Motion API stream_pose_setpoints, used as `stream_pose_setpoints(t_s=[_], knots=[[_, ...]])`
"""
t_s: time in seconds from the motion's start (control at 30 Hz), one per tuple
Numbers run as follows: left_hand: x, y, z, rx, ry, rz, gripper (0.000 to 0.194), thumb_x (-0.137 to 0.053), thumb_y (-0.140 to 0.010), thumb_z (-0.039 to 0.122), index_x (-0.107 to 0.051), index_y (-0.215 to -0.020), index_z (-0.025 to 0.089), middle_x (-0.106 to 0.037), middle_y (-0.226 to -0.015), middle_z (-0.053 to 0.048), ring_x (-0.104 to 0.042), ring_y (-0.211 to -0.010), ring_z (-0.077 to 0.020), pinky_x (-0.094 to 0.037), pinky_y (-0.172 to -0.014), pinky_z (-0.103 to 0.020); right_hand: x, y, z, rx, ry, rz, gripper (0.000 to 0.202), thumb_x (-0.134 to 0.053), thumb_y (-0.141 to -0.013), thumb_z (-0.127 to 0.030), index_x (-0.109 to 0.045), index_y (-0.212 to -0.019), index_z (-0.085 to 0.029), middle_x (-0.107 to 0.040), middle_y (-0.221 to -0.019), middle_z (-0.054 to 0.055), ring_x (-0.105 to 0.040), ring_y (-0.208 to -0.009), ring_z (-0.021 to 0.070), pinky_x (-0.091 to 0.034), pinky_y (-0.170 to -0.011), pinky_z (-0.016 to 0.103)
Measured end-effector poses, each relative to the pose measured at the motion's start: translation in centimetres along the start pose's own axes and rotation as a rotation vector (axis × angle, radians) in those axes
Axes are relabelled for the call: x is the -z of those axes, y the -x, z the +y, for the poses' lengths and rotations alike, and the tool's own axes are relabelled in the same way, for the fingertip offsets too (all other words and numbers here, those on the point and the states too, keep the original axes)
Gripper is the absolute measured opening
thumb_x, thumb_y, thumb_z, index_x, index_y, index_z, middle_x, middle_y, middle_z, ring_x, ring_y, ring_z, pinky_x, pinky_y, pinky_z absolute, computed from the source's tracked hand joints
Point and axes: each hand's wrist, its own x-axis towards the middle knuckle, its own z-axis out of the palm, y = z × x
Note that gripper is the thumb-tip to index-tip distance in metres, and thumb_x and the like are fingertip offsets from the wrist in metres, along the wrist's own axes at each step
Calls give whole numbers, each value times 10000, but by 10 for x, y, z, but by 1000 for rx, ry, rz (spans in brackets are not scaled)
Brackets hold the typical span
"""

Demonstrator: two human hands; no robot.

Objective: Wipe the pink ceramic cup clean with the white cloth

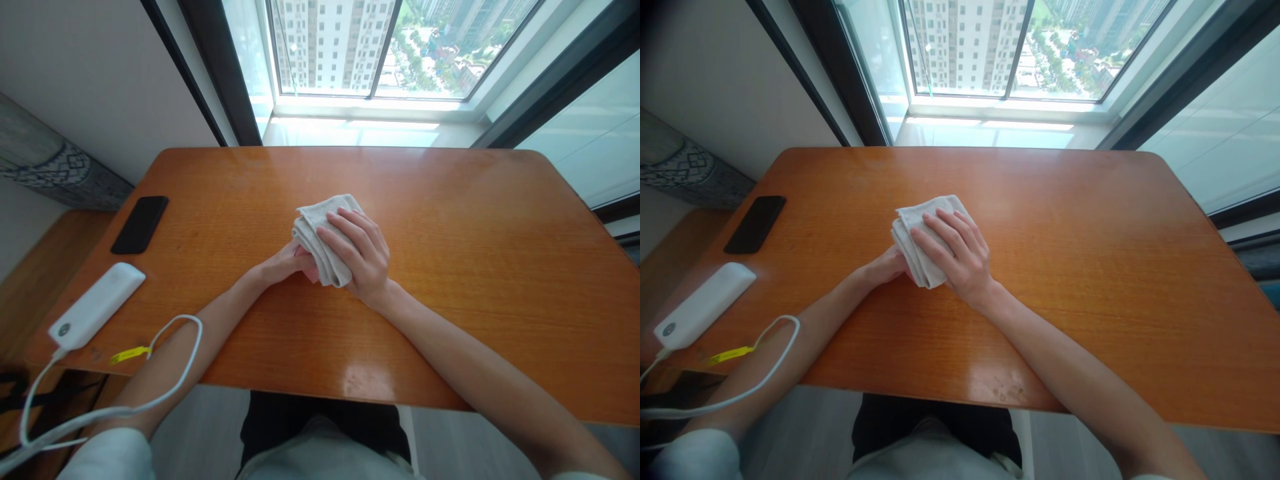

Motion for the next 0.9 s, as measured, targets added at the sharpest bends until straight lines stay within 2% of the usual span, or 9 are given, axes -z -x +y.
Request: stream_pose_setpoints(t_s=[0.13,0.27,0.37,0.47,0.57,0.73,0.83,0.9], knots=[[0,-5,-3,-29,-9,7,627,-895,-830,656,-774,-1242,199,-794,-1228,-97,-725,-1237,-331,-562,-1155,-460,-4,-2,-4,-76,-60,66,422,-655,-1090,-408,-692,-1510,-406,-713,-1562,42,-641,-1502,357,-530,-1282,640],[3,-8,-7,2,28,-2,743,-902,-775,739,-759,-1237,175,-798,-1120,-119,-748,-1099,-311,-602,-990,-395,-3,-7,-4,-152,-146,70,430,-662,-1083,-353,-675,-1513,-367,-702,-1565,71,-673,-1455,317,-555,-1253,565],[2,-8,-5,29,77,12,777,-900,-793,717,-722,-1315,169,-793,-1166,-132,-748,-1020,-268,-598,-892,-338,-6,-9,4,-270,-258,73,417,-652,-1071,-348,-675,-1486,-317,-748,-1492,74,-715,-1379,286,-573,-1220,515],[-1,-8,-1,15,120,8,785,-863,-843,714,-693,-1381,169,-787,-1176,-130,-720,-916,-205,-564,-778,-273,-11,-10,17,-416,-378,57,340,-640,-1046,-355,-732,-1359,-259,-810,-1358,72,-759,-1281,282,-602,-1175,495],[-3,-8,1,7,125,13,761,-834,-870,724,-689,-1382,181,-781,-1111,-105,-675,-823,-163,-520,-699,-240,-15,-9,26,-499,-414,22,245,-645,-1014,-333,-778,-1200,-246,-842,-1251,64,-768,-1254,291,-599,-1173,502],[-2,-7,0,21,95,28,825,-831,-851,750,-673,-1433,186,-784,-1147,-112,-695,-862,-184,-540,-735,-257,-15,-7,23,-461,-397,49,314,-637,-1009,-298,-764,-1290,-241,-823,-1345,74,-772,-1246,273,-610,-1141,469],[0,-6,0,27,56,15,891,-842,-836,749,-639,-1503,194,-792,-1181,-111,-716,-894,-198,-542,-742,-260,-11,-4,15,-375,-300,67,391,-626,-1038,-332,-716,-1413,-273,-805,-1391,78,-770,-1263,279,-618,-1132,474],[2,-5,0,18,20,6,944,-871,-805,740,-624,-1536,196,-786,-1281,-126,-744,-1014,-245,-572,-824,-291,-7,-3,9,-280,-220,83,457,-626,-1053,-375,-665,-1504,-309,-787,-1431,81,-758,-1308,304,-613,-1153,509]])
